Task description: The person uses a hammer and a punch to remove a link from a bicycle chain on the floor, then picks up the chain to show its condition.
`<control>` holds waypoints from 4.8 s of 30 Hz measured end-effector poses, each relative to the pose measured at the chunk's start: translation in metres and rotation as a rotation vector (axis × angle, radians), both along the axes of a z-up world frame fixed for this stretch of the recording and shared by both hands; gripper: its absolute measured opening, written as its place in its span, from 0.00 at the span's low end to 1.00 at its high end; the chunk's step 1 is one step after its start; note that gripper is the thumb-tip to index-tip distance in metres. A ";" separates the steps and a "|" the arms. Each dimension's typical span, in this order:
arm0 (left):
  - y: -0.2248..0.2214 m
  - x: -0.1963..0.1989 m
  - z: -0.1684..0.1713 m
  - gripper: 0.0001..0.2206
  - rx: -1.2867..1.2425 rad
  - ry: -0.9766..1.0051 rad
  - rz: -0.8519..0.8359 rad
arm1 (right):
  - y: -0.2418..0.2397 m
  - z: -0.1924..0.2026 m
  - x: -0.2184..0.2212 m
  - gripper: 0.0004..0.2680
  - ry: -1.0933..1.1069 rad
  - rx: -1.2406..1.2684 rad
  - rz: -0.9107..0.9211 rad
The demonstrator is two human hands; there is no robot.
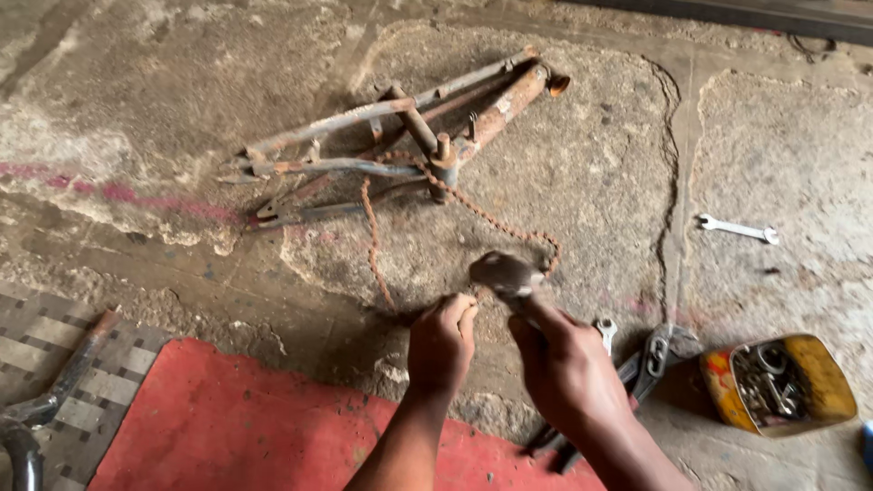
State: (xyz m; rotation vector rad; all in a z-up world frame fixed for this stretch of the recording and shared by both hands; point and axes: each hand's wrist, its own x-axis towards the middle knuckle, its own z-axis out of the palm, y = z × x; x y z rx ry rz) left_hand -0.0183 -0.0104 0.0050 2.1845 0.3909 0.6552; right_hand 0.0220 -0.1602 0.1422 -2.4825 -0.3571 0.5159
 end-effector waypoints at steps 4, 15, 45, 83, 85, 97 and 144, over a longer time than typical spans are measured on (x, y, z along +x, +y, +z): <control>-0.002 0.000 0.003 0.05 -0.027 0.119 0.029 | 0.005 -0.002 0.006 0.15 0.057 -0.119 0.069; -0.020 0.050 0.037 0.07 -0.378 0.277 0.039 | -0.063 -0.042 0.045 0.23 0.133 0.142 -0.368; -0.072 0.045 -0.004 0.10 -0.035 0.165 0.012 | -0.147 -0.068 0.086 0.15 0.142 -0.041 -0.580; -0.097 0.006 0.002 0.26 0.310 0.231 -0.023 | -0.077 -0.078 0.032 0.22 0.062 0.012 -0.181; -0.098 0.008 0.003 0.26 0.325 0.216 -0.026 | -0.072 -0.078 0.032 0.19 0.062 0.023 -0.156; -0.097 0.007 0.002 0.27 0.314 0.246 -0.033 | -0.054 -0.069 0.041 0.18 0.094 -0.233 -0.019; -0.099 0.009 -0.003 0.31 0.304 0.207 0.024 | -0.092 -0.118 0.037 0.09 0.178 0.513 -0.329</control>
